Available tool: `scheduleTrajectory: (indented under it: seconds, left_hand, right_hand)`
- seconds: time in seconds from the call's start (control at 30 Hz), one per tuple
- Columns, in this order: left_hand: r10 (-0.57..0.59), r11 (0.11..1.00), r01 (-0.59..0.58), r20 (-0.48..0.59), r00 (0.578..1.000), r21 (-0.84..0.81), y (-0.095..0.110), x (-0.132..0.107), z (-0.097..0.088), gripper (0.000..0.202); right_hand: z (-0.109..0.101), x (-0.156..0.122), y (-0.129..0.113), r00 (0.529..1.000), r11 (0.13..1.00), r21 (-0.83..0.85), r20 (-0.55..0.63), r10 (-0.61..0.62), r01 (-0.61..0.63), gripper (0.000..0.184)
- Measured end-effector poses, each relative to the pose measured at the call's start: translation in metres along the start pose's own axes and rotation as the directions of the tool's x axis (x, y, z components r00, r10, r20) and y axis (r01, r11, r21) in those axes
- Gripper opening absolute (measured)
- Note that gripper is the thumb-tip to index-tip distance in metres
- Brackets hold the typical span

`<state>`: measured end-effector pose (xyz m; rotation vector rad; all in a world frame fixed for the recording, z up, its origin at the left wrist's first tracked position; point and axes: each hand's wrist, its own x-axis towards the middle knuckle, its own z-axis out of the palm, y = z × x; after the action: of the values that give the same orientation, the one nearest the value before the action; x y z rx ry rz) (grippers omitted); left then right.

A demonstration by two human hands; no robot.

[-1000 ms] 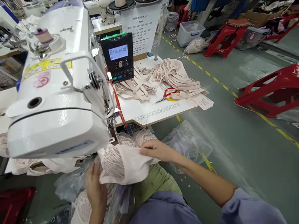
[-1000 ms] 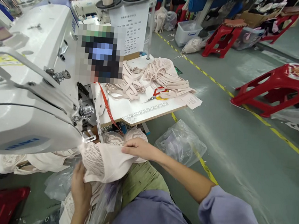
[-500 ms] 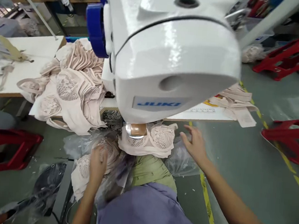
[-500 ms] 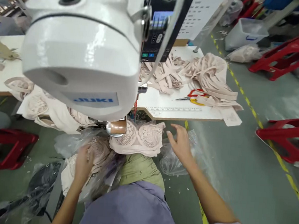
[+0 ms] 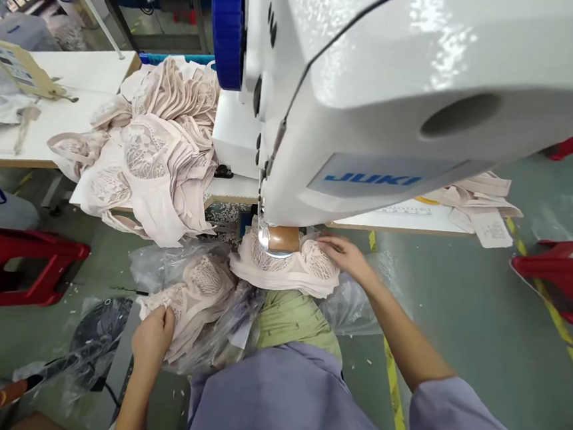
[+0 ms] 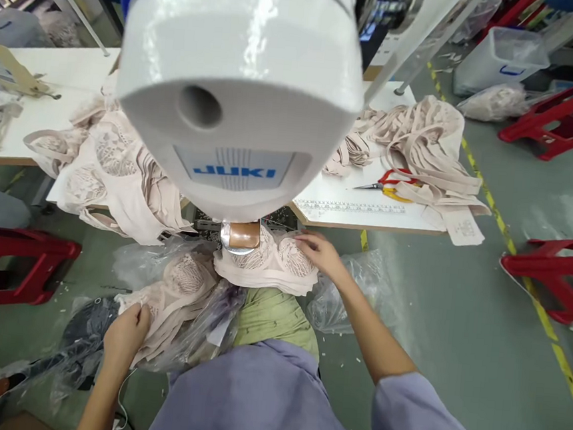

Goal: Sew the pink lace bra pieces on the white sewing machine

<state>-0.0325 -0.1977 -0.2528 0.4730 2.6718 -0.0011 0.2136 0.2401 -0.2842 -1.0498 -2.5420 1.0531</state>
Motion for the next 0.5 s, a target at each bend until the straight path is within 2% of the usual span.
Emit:
scheduleTrajectory:
  seconds: [0.03,0.07,0.1,0.13,0.17,0.2,0.23,0.27,0.3,0.33,0.37,0.4,0.43,0.47,0.5]
  left_hand:
    - [0.024,1.0,-0.023,-0.031,0.999,0.007,0.008,-0.015,-0.008,0.039]
    - [0.059,0.998,-0.059,-0.056,0.997,0.006,0.019,-0.032,-0.017,0.039]
    - [0.118,0.993,-0.118,-0.078,0.99,0.003,0.033,-0.049,-0.024,0.039]
    - [0.268,0.962,-0.273,-0.143,0.953,-0.018,0.051,-0.066,-0.031,0.037]
    - [0.431,0.891,-0.451,-0.228,0.873,-0.042,0.069,-0.081,-0.037,0.036]
    - [0.576,0.783,-0.617,-0.291,0.764,-0.072,0.088,-0.094,-0.043,0.033]
    - [0.679,0.669,-0.732,-0.296,0.672,-0.128,0.105,-0.103,-0.048,0.031]
    - [0.732,0.585,-0.789,-0.298,0.613,-0.185,0.119,-0.108,-0.053,0.031]
    - [0.759,0.528,-0.812,-0.292,0.583,-0.249,0.13,-0.108,-0.058,0.032]
    - [0.762,0.494,-0.804,-0.281,0.584,-0.331,0.137,-0.103,-0.061,0.031]
    - [0.742,0.482,-0.772,-0.277,0.611,-0.414,0.142,-0.094,-0.064,0.028]
    - [0.709,0.477,-0.723,-0.267,0.653,-0.5,0.144,-0.082,-0.065,0.021]
    - [0.682,0.466,-0.654,-0.23,0.695,-0.596,0.146,-0.068,-0.065,0.015]
    - [0.679,0.444,-0.567,-0.151,0.718,-0.694,0.147,-0.053,-0.063,0.022]
    - [0.7,0.427,-0.462,-0.039,0.713,-0.777,0.149,-0.04,-0.06,0.031]
  right_hand:
    - [-0.006,-0.012,-0.012,0.995,1.0,0.001,-0.103,-0.012,0.012,0.03]
    - [-0.01,-0.025,-0.03,0.969,0.999,-0.003,-0.245,-0.039,0.04,0.027]
    - [-0.012,-0.039,-0.05,0.928,0.992,-0.013,-0.353,-0.121,0.125,0.022]
    - [-0.011,-0.053,-0.074,0.908,0.968,-0.017,-0.344,-0.24,0.25,0.019]
    - [-0.009,-0.065,-0.098,0.901,0.92,0.011,-0.21,-0.38,0.391,0.025]
    - [-0.005,-0.075,-0.121,0.861,0.857,0.077,-0.031,-0.508,0.509,0.045]
    - [0.0,-0.081,-0.141,0.806,0.82,0.146,0.157,-0.571,0.553,0.061]
    - [0.003,-0.085,-0.157,0.735,0.805,0.195,0.331,-0.592,0.561,0.063]
    - [0.005,-0.086,-0.168,0.665,0.801,0.229,0.458,-0.59,0.553,0.051]
    - [0.005,-0.086,-0.175,0.597,0.793,0.26,0.541,-0.592,0.551,0.039]
    - [0.002,-0.085,-0.178,0.545,0.775,0.29,0.575,-0.61,0.561,0.032]
    - [-0.003,-0.084,-0.178,0.511,0.746,0.321,0.568,-0.644,0.583,0.033]
    - [-0.011,-0.084,-0.176,0.489,0.707,0.347,0.535,-0.689,0.617,0.037]
    - [-0.02,-0.085,-0.173,0.479,0.667,0.363,0.485,-0.731,0.651,0.039]
    - [-0.03,-0.087,-0.171,0.48,0.635,0.367,0.433,-0.763,0.679,0.041]
